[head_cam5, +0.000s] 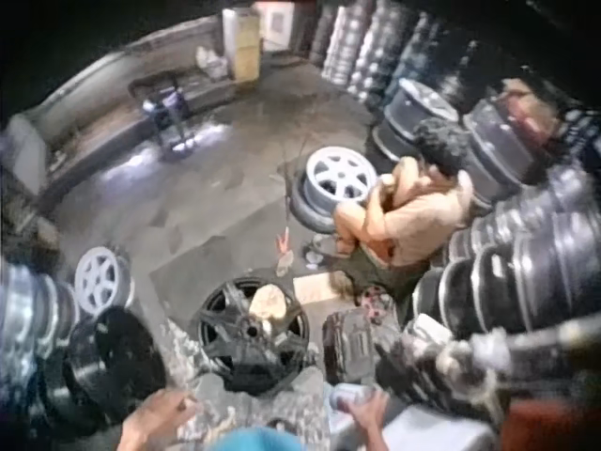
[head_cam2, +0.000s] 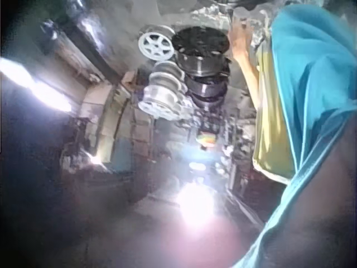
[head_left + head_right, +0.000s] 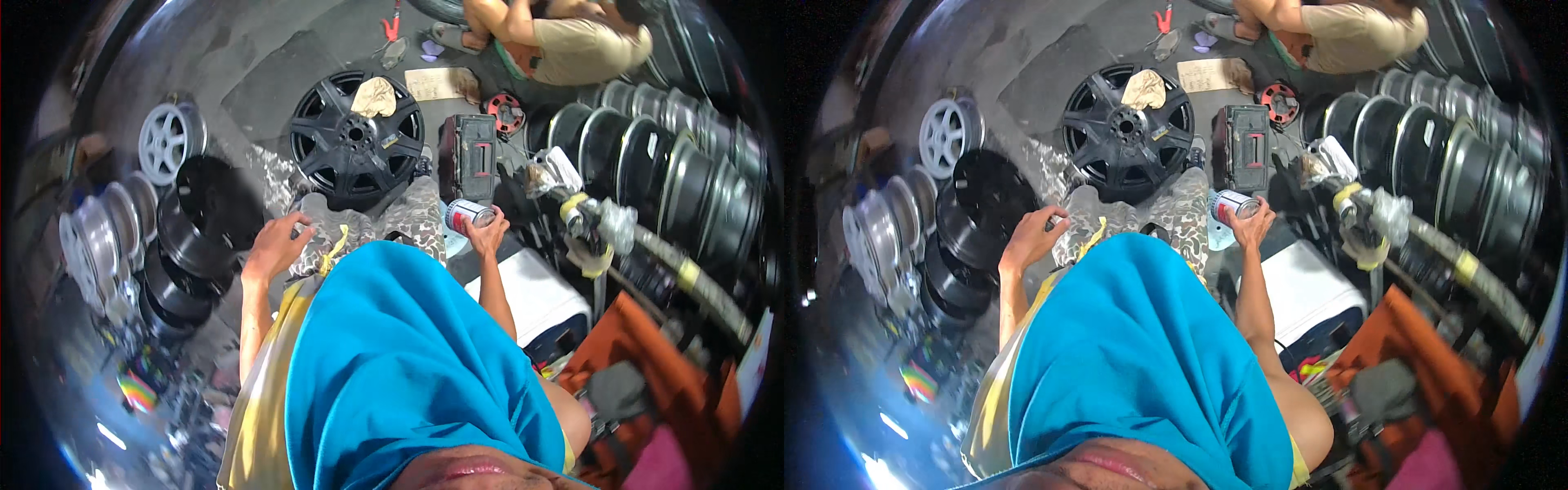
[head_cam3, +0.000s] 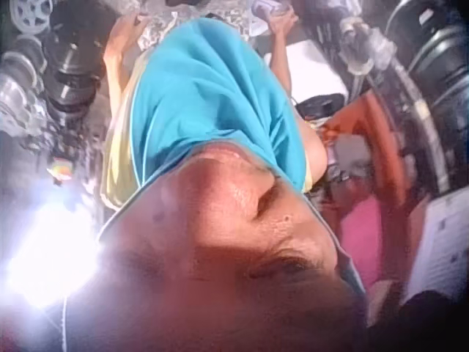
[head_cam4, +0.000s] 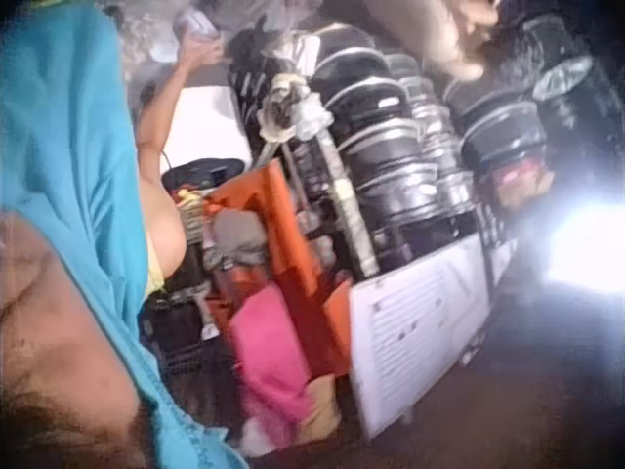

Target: The person prepares a car wheel rim by applying a filler with a brush, sanding the surface with sandpaper, and wiping the rim with a cloth.

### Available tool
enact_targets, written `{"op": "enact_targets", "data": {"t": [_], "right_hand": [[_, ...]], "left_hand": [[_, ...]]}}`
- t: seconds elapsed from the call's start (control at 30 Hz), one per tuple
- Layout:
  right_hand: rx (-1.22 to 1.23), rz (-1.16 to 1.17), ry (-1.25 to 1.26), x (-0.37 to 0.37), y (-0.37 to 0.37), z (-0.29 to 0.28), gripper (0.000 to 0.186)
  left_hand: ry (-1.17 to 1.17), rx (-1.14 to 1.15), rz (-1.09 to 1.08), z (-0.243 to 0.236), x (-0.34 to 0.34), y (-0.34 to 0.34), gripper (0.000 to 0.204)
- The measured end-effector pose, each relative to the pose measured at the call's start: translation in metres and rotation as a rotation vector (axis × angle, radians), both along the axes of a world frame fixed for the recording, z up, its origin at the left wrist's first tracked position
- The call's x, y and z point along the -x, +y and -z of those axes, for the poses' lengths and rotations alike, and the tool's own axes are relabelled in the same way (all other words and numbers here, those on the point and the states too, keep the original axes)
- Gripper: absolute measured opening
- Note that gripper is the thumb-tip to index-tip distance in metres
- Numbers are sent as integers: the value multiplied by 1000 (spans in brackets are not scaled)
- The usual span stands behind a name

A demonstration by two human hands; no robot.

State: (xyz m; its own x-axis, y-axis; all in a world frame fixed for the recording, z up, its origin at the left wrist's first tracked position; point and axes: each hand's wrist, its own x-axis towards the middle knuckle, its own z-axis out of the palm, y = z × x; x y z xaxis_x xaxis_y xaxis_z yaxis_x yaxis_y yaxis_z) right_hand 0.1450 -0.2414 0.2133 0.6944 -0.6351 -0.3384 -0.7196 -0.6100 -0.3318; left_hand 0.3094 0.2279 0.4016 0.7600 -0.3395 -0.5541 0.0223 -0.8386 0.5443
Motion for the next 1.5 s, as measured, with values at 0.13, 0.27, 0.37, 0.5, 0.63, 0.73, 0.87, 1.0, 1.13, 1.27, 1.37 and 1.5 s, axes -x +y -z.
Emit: {"op": "enact_targets", "data": {"t": [0.13,0.27,0.37,0.5,0.63,0.73,0.87,1.0,1.13,1.27,1.37,1.5], "right_hand": [[-136,-118,159,-42,-82,1,98],[-115,-219,203,-60,-142,10,100],[-119,-190,296,-75,-167,13,101],[-103,-275,438,-96,-179,33,104],[-48,-359,416,-116,-155,38,106],[-8,-504,292,-128,-134,37,106],[-17,-672,182,-150,-95,43,101],[-90,-891,135,-162,-39,38,97],[-103,-1131,37,-140,28,54,95],[-328,-1231,127,-105,84,101,93],[-321,-1475,258,-82,113,157,87],[-297,-1933,419,-55,130,251,86]], "left_hand": [[343,113,-276,-47,22,-89,32],[210,-14,-351,-58,25,-132,31],[169,-62,-379,-58,27,-151,29],[113,-85,-377,-59,33,-171,33],[121,29,-342,-48,26,-188,35],[79,204,-352,-26,40,-196,34],[156,498,-304,11,66,-202,31],[108,686,-272,43,106,-186,29],[-9,1107,-300,91,168,-150,48],[209,1449,-396,149,224,-146,47],[441,1337,-220,186,231,-176,54],[411,1091,-85,235,226,-211,46]]}}
